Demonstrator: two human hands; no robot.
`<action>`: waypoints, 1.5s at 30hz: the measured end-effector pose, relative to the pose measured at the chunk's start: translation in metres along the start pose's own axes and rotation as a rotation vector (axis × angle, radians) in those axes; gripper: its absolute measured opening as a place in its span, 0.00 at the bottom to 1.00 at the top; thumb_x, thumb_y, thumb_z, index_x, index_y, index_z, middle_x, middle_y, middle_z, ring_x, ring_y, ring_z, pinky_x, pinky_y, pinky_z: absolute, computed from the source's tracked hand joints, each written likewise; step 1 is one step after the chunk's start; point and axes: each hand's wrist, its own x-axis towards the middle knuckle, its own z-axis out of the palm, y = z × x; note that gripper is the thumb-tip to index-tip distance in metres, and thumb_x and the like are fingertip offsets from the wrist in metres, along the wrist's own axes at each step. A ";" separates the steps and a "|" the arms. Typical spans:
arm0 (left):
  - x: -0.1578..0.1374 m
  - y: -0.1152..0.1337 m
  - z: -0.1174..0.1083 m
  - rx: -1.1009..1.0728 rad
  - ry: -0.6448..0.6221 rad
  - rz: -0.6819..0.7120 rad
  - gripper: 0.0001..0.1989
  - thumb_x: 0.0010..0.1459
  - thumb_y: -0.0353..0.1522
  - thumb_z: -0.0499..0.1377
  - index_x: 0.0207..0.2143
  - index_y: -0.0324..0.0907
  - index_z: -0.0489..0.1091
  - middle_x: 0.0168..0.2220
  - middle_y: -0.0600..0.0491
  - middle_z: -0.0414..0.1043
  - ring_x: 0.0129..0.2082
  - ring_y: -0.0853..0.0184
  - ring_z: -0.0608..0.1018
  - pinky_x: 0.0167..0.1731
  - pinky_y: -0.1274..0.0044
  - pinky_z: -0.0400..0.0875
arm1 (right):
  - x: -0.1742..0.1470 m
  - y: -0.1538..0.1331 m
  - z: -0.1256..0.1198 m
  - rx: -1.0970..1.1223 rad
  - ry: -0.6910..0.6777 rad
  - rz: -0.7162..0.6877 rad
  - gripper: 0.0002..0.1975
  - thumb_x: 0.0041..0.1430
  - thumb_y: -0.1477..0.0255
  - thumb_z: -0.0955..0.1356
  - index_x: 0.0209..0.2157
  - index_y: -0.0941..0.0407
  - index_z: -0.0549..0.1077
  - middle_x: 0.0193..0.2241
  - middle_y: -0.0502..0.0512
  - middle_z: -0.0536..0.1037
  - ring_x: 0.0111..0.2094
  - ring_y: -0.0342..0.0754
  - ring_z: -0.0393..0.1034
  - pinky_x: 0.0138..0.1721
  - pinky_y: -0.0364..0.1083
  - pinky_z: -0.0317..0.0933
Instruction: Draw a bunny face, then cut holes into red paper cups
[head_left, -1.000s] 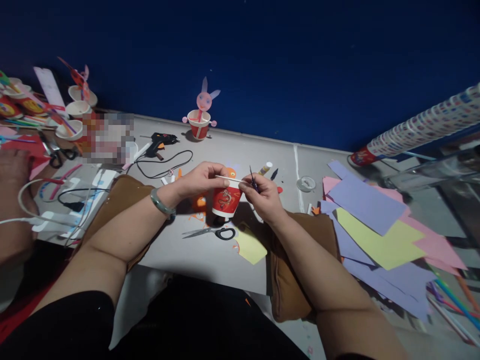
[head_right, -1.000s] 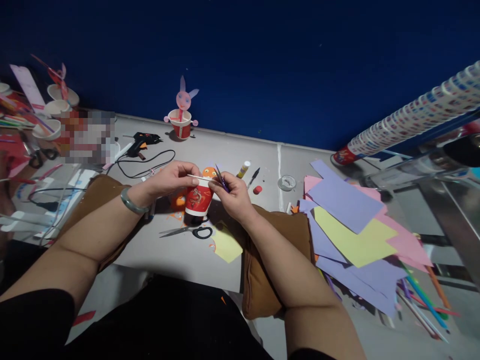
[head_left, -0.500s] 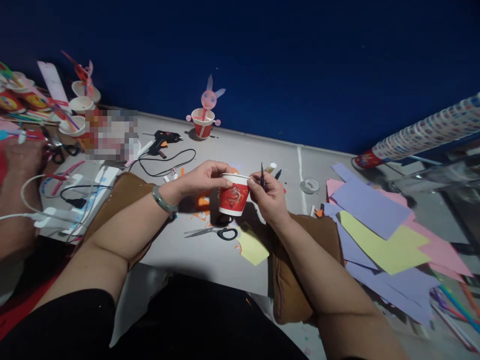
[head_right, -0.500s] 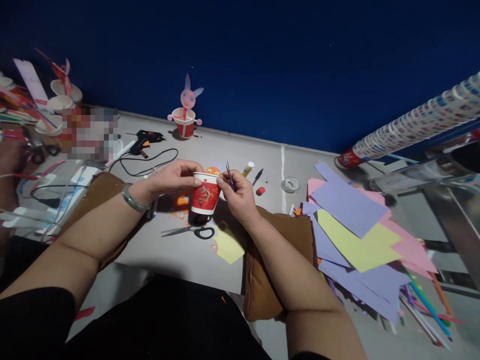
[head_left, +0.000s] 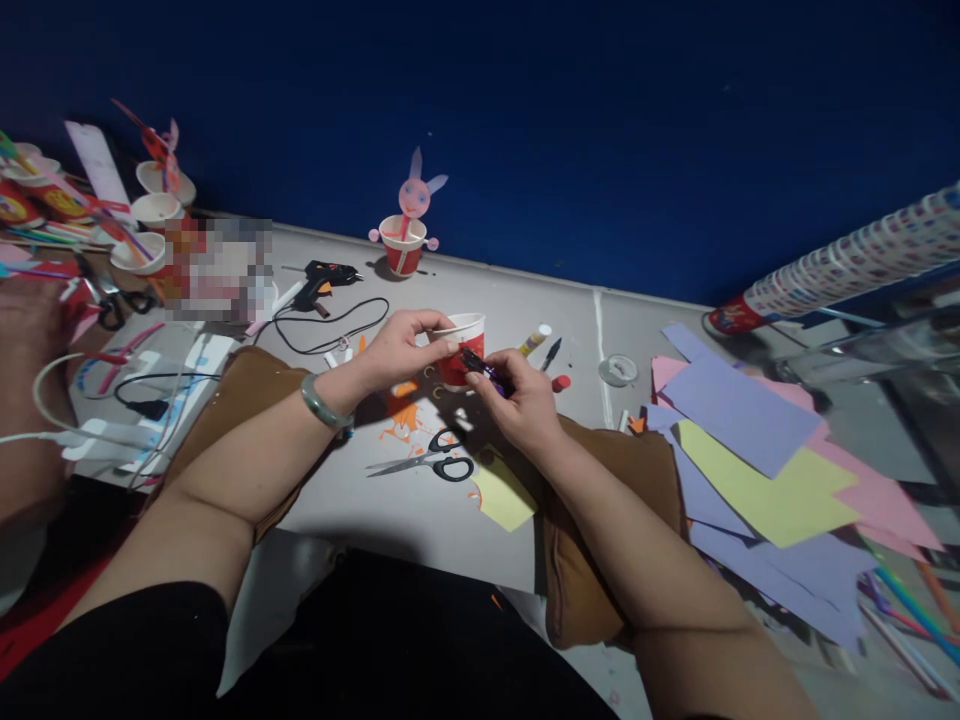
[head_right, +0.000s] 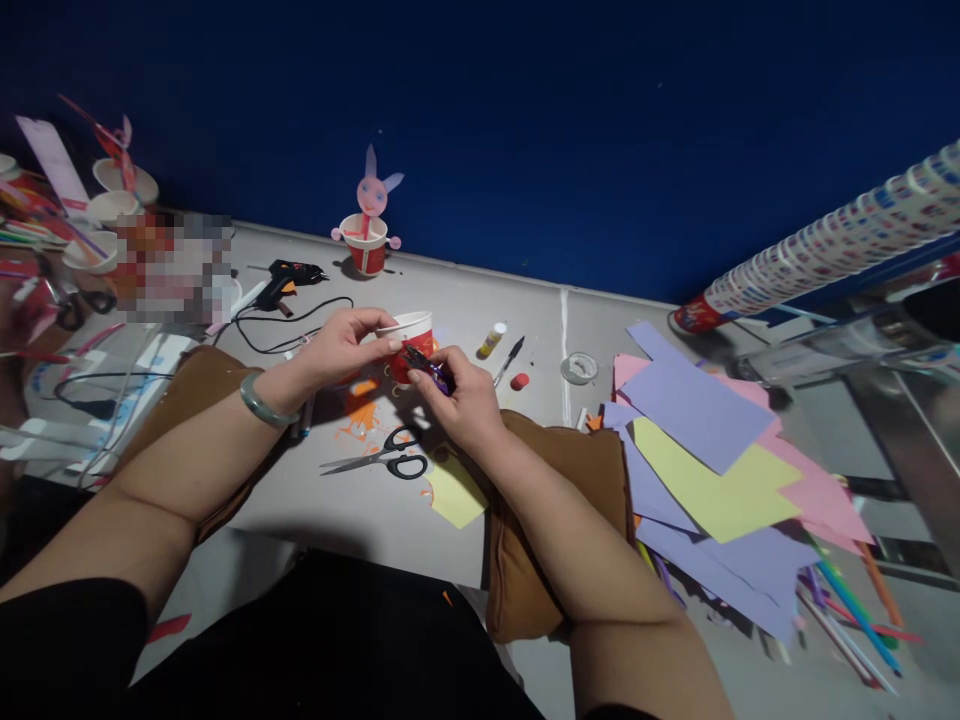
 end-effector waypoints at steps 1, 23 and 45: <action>0.000 0.001 0.000 0.021 -0.002 0.012 0.15 0.53 0.41 0.64 0.30 0.37 0.72 0.26 0.56 0.70 0.25 0.73 0.68 0.28 0.80 0.63 | 0.000 0.000 0.000 -0.020 0.010 -0.008 0.10 0.61 0.62 0.68 0.36 0.54 0.69 0.23 0.46 0.70 0.23 0.41 0.60 0.28 0.43 0.55; 0.004 -0.011 -0.005 0.338 -0.037 0.297 0.09 0.58 0.36 0.60 0.29 0.40 0.73 0.31 0.51 0.72 0.36 0.65 0.73 0.41 0.73 0.66 | -0.001 -0.004 -0.008 -0.351 0.011 -0.080 0.12 0.64 0.61 0.66 0.32 0.56 0.71 0.21 0.50 0.72 0.20 0.41 0.59 0.26 0.43 0.53; 0.001 -0.009 0.003 -0.048 -0.063 0.004 0.17 0.51 0.44 0.66 0.30 0.37 0.72 0.30 0.54 0.70 0.30 0.71 0.71 0.33 0.78 0.65 | 0.009 -0.016 -0.027 -0.145 -0.081 0.031 0.13 0.61 0.64 0.68 0.26 0.56 0.71 0.18 0.47 0.69 0.21 0.40 0.57 0.26 0.43 0.52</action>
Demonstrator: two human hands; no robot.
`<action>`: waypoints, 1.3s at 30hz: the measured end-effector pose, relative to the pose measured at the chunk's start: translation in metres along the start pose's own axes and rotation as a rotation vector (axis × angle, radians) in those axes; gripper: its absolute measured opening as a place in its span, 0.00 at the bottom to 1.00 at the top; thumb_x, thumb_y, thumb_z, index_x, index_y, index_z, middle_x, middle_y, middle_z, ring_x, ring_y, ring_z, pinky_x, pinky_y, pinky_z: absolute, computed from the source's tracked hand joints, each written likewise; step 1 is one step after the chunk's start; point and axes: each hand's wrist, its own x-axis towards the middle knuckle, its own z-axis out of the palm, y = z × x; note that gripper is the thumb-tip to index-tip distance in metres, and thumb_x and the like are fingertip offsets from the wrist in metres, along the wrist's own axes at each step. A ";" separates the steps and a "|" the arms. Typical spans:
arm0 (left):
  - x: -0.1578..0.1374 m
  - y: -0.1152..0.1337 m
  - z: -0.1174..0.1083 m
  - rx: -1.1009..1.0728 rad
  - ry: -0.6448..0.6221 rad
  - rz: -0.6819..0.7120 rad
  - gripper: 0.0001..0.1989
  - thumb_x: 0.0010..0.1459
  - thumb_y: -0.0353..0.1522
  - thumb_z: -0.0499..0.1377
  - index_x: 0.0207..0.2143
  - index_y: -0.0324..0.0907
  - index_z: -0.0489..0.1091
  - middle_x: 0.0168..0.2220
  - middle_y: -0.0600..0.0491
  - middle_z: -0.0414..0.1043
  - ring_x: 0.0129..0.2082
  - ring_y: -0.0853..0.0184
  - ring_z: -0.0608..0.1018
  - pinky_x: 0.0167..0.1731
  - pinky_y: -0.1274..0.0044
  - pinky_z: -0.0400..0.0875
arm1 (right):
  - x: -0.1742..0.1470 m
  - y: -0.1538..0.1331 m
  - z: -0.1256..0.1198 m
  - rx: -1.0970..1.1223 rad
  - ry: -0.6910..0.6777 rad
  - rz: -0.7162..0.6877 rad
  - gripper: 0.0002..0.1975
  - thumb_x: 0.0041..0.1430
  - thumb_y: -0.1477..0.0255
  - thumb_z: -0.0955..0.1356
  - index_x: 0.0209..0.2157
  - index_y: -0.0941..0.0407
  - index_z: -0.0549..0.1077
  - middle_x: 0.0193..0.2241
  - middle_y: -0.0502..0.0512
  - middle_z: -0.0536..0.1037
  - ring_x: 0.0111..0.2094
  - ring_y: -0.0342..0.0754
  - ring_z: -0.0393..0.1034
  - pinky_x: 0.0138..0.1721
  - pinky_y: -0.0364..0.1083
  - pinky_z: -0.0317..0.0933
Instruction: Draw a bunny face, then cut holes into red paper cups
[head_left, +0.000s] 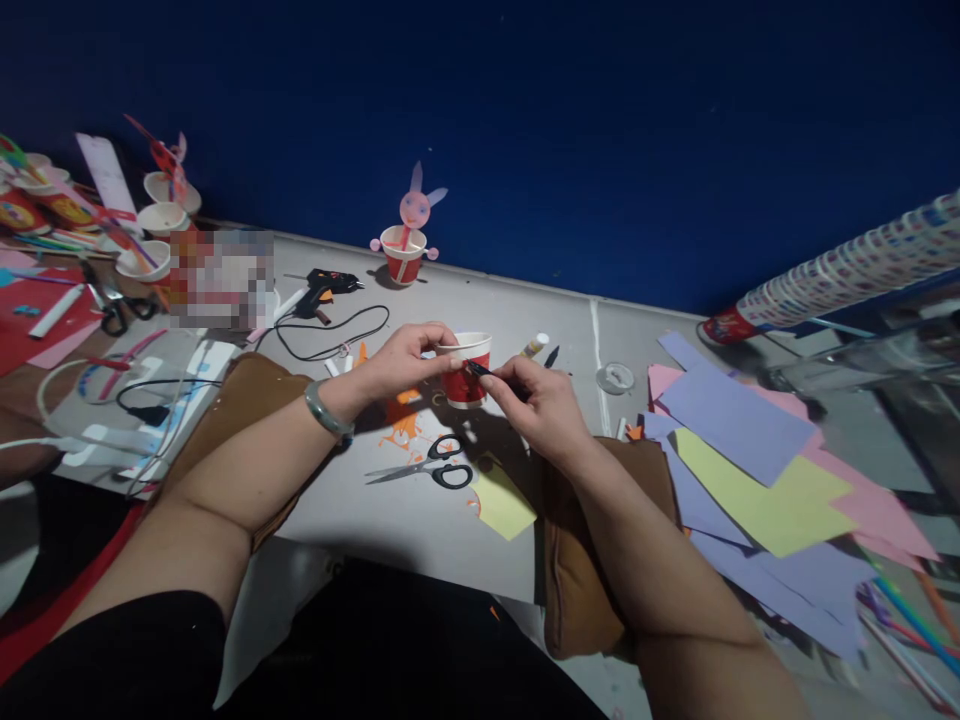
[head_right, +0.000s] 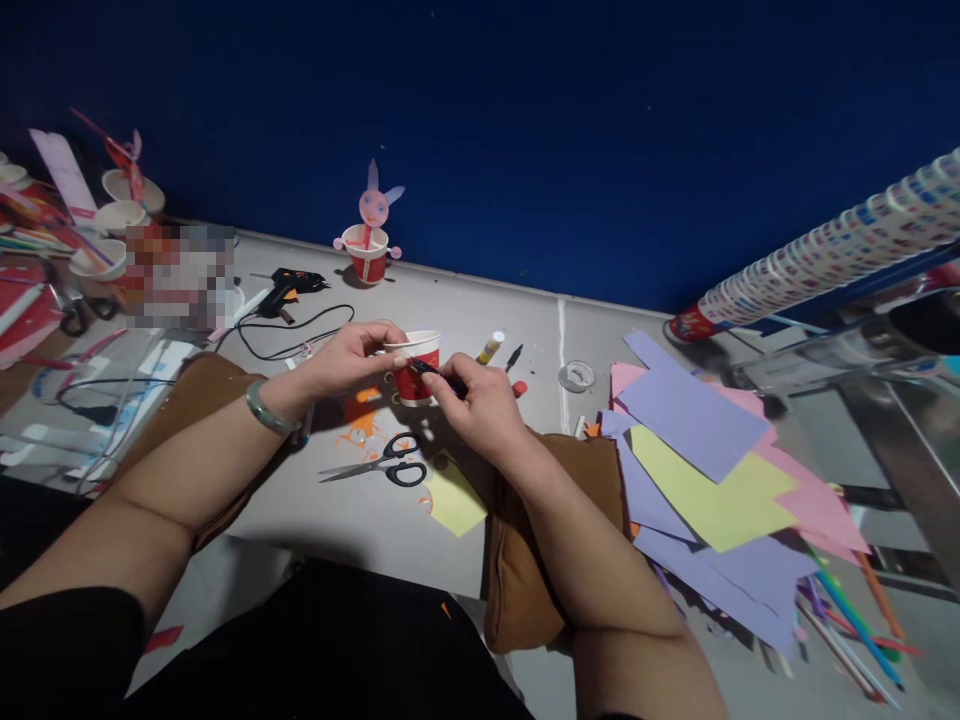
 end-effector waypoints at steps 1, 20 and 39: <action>0.000 -0.001 0.001 -0.053 0.000 -0.019 0.18 0.51 0.44 0.67 0.30 0.37 0.71 0.29 0.54 0.69 0.29 0.72 0.70 0.31 0.78 0.64 | 0.000 0.000 0.000 0.002 0.009 -0.001 0.13 0.61 0.64 0.68 0.26 0.56 0.71 0.18 0.47 0.68 0.20 0.40 0.57 0.25 0.43 0.52; -0.005 -0.009 0.017 -0.351 0.038 -0.080 0.18 0.52 0.43 0.68 0.32 0.37 0.71 0.29 0.55 0.71 0.27 0.74 0.71 0.29 0.81 0.65 | -0.004 -0.003 0.004 -0.024 0.105 -0.014 0.14 0.61 0.63 0.68 0.25 0.55 0.69 0.18 0.46 0.69 0.19 0.40 0.57 0.24 0.43 0.52; -0.007 -0.006 0.020 -0.371 0.050 -0.090 0.19 0.52 0.44 0.68 0.33 0.38 0.70 0.28 0.55 0.72 0.27 0.73 0.72 0.29 0.80 0.67 | -0.006 -0.003 0.008 -0.002 0.147 -0.032 0.13 0.62 0.63 0.67 0.27 0.55 0.69 0.20 0.48 0.73 0.20 0.41 0.61 0.25 0.43 0.55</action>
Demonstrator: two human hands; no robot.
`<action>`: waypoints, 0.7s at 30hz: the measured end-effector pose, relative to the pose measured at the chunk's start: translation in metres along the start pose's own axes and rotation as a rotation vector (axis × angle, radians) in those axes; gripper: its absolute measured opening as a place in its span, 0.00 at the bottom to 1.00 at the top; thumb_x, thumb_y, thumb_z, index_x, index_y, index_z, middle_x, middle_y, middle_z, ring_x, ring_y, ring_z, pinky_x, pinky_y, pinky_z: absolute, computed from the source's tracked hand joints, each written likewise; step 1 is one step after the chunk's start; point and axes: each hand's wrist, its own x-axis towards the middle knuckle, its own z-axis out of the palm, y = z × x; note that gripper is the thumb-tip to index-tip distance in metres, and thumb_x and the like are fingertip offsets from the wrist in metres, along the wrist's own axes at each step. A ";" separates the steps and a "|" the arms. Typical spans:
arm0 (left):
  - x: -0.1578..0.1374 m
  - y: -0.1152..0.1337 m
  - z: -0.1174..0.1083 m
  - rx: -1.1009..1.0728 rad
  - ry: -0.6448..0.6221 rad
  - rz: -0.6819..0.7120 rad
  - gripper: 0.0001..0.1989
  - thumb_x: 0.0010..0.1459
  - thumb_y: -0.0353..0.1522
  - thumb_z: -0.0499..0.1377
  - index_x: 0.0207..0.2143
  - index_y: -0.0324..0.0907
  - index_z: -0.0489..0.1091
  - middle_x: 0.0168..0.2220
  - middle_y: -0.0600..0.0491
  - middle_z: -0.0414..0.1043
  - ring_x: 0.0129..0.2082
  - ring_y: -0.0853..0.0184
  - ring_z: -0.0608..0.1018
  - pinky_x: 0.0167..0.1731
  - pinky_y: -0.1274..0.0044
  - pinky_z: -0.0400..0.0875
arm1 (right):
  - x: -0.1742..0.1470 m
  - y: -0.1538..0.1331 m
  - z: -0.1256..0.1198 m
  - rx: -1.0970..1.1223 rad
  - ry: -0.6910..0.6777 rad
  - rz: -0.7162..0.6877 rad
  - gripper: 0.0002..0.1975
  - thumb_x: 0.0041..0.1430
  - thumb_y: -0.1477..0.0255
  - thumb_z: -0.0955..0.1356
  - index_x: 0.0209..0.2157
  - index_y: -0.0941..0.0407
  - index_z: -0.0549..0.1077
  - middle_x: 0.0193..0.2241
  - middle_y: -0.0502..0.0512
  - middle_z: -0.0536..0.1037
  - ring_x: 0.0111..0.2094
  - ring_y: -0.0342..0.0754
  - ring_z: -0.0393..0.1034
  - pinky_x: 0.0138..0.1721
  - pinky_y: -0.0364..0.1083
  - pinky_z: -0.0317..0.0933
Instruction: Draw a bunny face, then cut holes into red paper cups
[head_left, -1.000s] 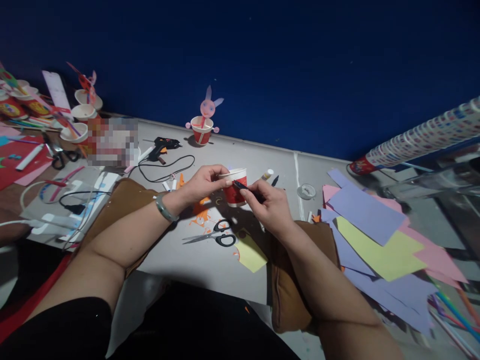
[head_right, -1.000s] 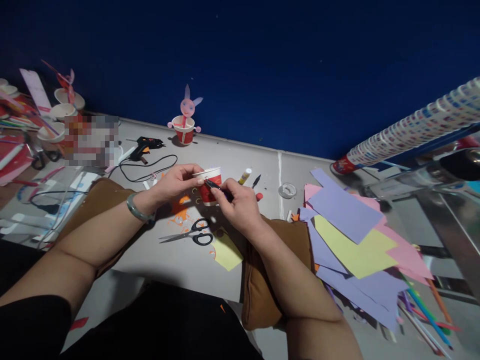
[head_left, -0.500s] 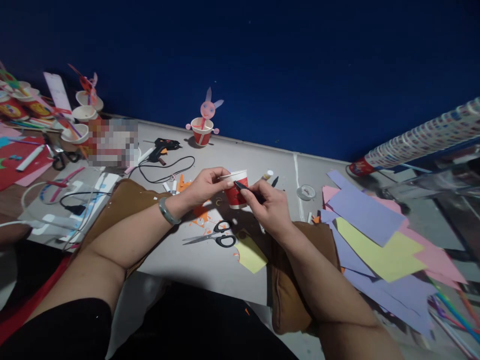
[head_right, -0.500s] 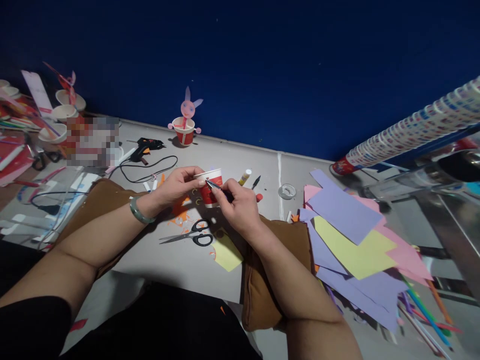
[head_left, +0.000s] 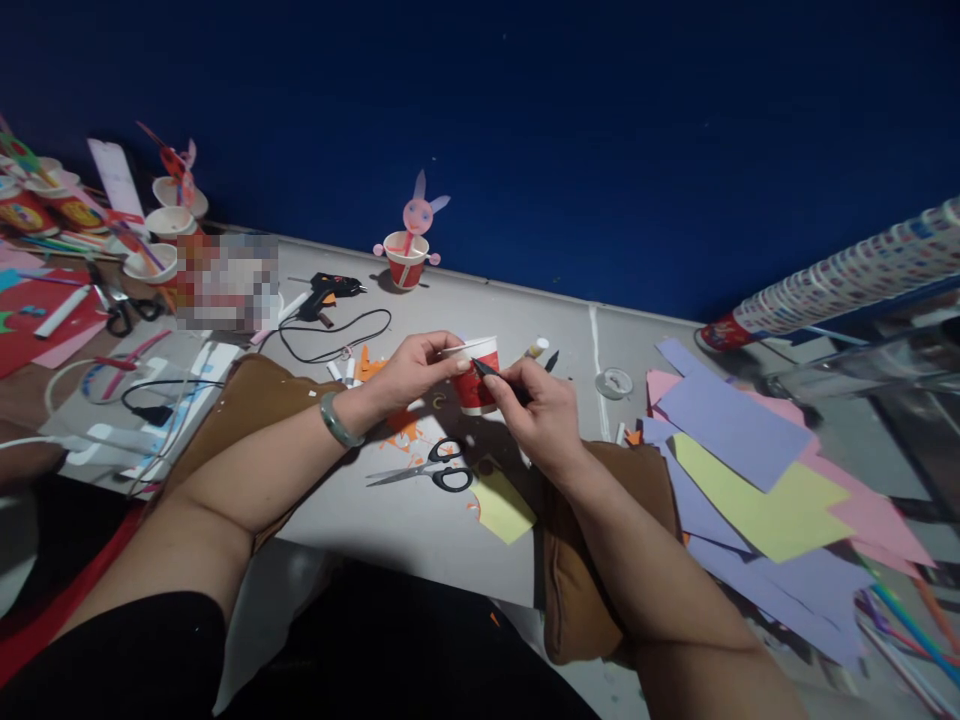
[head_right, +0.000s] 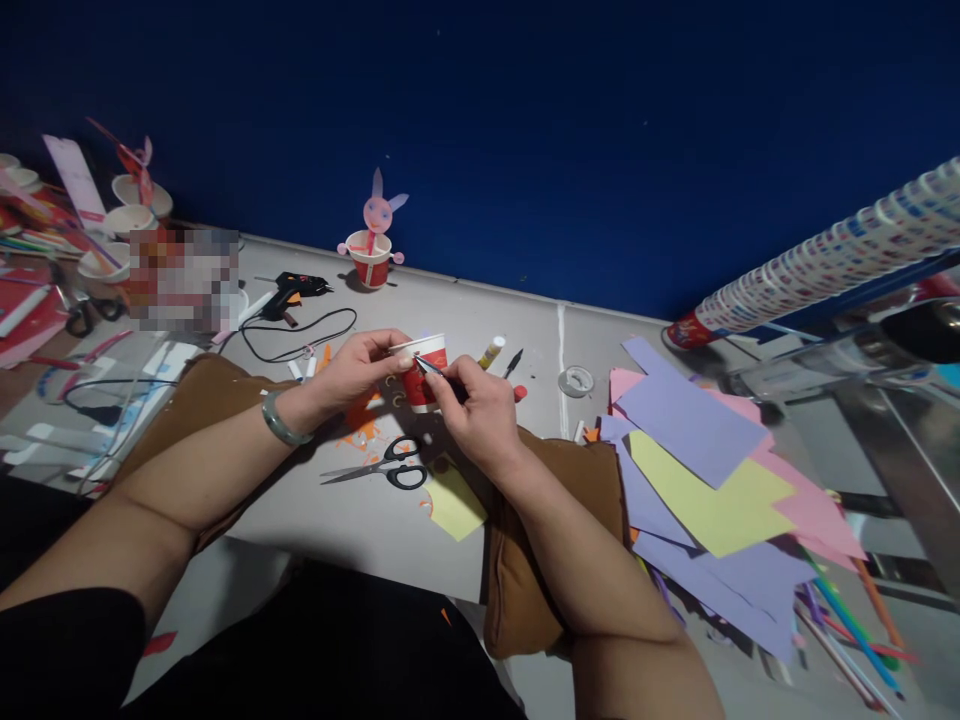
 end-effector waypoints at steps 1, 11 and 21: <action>0.000 0.000 0.000 -0.004 0.001 -0.002 0.19 0.52 0.44 0.68 0.33 0.38 0.70 0.28 0.55 0.72 0.26 0.73 0.72 0.29 0.80 0.67 | 0.000 0.000 0.000 0.002 0.002 0.001 0.12 0.62 0.63 0.67 0.27 0.55 0.69 0.20 0.48 0.73 0.20 0.41 0.61 0.26 0.43 0.55; 0.000 0.003 0.001 0.010 -0.003 0.013 0.18 0.52 0.43 0.68 0.33 0.38 0.70 0.28 0.55 0.72 0.27 0.73 0.73 0.29 0.79 0.66 | 0.000 0.002 0.003 0.002 0.035 -0.030 0.12 0.62 0.64 0.68 0.27 0.55 0.69 0.19 0.48 0.72 0.20 0.41 0.61 0.25 0.43 0.54; 0.001 0.000 -0.001 0.093 0.007 0.078 0.18 0.54 0.44 0.67 0.33 0.37 0.70 0.29 0.55 0.70 0.28 0.74 0.72 0.30 0.81 0.65 | 0.001 0.002 0.004 0.015 0.045 -0.059 0.11 0.61 0.66 0.68 0.27 0.55 0.69 0.18 0.46 0.70 0.19 0.39 0.58 0.24 0.42 0.52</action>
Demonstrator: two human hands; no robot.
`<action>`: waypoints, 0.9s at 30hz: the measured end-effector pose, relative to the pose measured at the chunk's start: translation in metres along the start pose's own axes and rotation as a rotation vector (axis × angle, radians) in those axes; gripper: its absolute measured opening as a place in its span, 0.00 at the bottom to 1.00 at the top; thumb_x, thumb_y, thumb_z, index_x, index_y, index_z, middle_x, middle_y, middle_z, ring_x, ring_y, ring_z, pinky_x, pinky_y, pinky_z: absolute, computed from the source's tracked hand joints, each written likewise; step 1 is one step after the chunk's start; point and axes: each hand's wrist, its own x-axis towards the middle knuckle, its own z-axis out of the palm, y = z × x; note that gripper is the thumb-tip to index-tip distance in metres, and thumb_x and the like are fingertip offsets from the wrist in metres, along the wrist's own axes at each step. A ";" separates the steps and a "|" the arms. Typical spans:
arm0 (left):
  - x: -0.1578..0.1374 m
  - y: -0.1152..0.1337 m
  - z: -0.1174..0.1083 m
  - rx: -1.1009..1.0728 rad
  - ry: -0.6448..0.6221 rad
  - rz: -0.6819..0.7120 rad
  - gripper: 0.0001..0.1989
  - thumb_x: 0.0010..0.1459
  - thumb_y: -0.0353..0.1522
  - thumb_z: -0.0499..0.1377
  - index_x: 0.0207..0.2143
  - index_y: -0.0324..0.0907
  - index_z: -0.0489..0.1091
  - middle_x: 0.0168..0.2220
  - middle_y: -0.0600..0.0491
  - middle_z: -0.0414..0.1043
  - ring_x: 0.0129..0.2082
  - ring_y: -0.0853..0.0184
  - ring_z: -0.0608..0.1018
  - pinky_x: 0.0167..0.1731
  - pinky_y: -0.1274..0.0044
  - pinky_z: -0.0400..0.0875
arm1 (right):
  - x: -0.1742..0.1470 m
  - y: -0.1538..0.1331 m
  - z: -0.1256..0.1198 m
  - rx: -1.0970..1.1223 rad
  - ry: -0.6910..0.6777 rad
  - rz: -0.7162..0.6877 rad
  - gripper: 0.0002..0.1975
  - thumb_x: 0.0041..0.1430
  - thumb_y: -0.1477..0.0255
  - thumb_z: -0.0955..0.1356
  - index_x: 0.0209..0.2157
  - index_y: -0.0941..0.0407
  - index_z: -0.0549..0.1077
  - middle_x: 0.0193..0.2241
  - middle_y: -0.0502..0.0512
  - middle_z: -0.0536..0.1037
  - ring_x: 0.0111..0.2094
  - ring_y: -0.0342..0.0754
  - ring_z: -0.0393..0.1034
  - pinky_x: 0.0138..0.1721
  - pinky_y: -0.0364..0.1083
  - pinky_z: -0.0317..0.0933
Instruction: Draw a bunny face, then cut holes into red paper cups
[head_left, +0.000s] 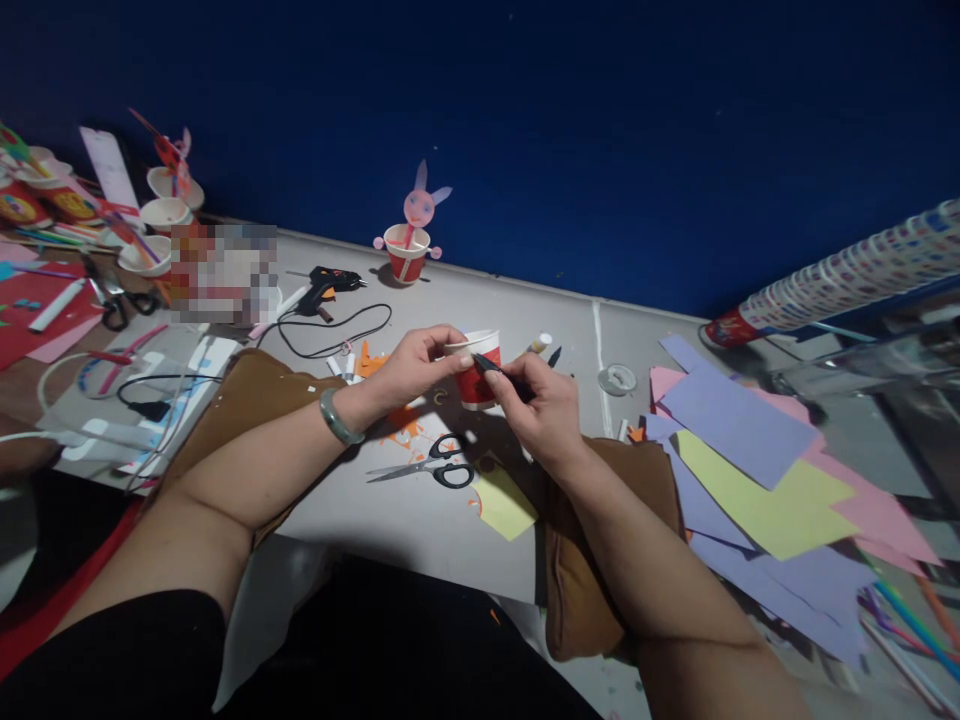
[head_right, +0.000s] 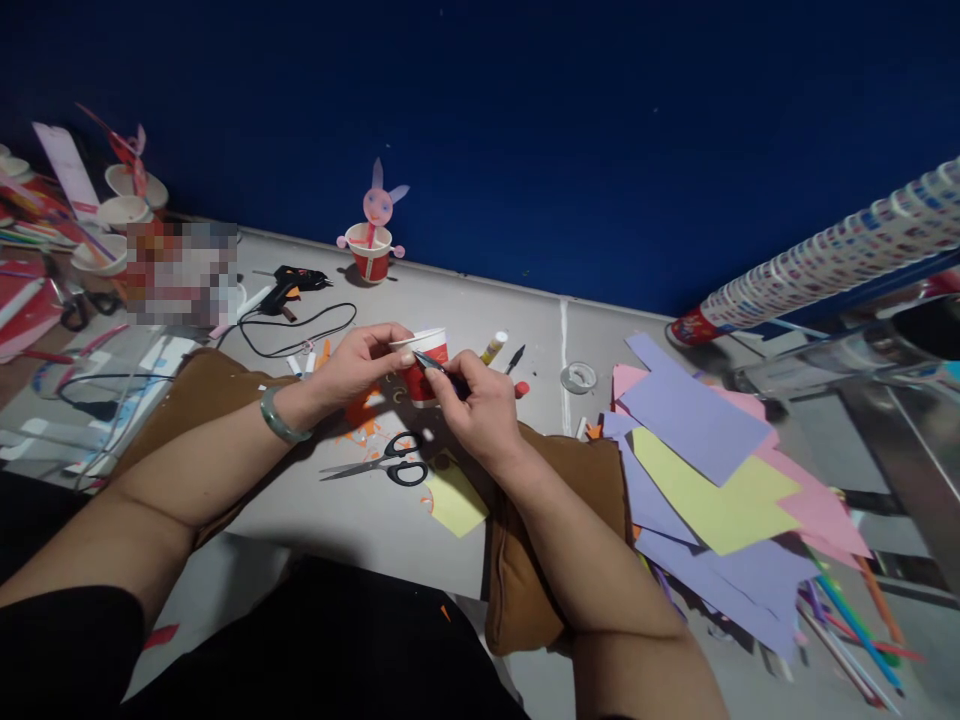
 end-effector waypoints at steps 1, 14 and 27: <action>0.000 0.000 0.000 -0.002 0.001 -0.002 0.18 0.54 0.44 0.67 0.33 0.37 0.70 0.29 0.55 0.70 0.28 0.74 0.72 0.30 0.81 0.64 | 0.000 0.000 0.000 -0.002 0.001 -0.002 0.11 0.61 0.66 0.68 0.27 0.55 0.69 0.18 0.46 0.70 0.19 0.39 0.58 0.24 0.42 0.52; -0.001 0.003 0.002 -0.039 0.021 -0.009 0.17 0.53 0.42 0.68 0.32 0.37 0.70 0.28 0.55 0.69 0.27 0.74 0.71 0.29 0.80 0.66 | -0.001 0.001 0.000 0.014 0.000 -0.006 0.10 0.62 0.66 0.68 0.28 0.55 0.69 0.20 0.46 0.72 0.20 0.40 0.61 0.25 0.42 0.54; 0.000 0.001 0.002 -0.103 0.020 -0.050 0.17 0.52 0.41 0.68 0.32 0.38 0.71 0.28 0.56 0.72 0.27 0.74 0.73 0.30 0.81 0.66 | -0.003 0.002 0.002 0.038 0.019 -0.037 0.08 0.63 0.67 0.68 0.30 0.54 0.69 0.21 0.47 0.73 0.21 0.40 0.62 0.26 0.42 0.55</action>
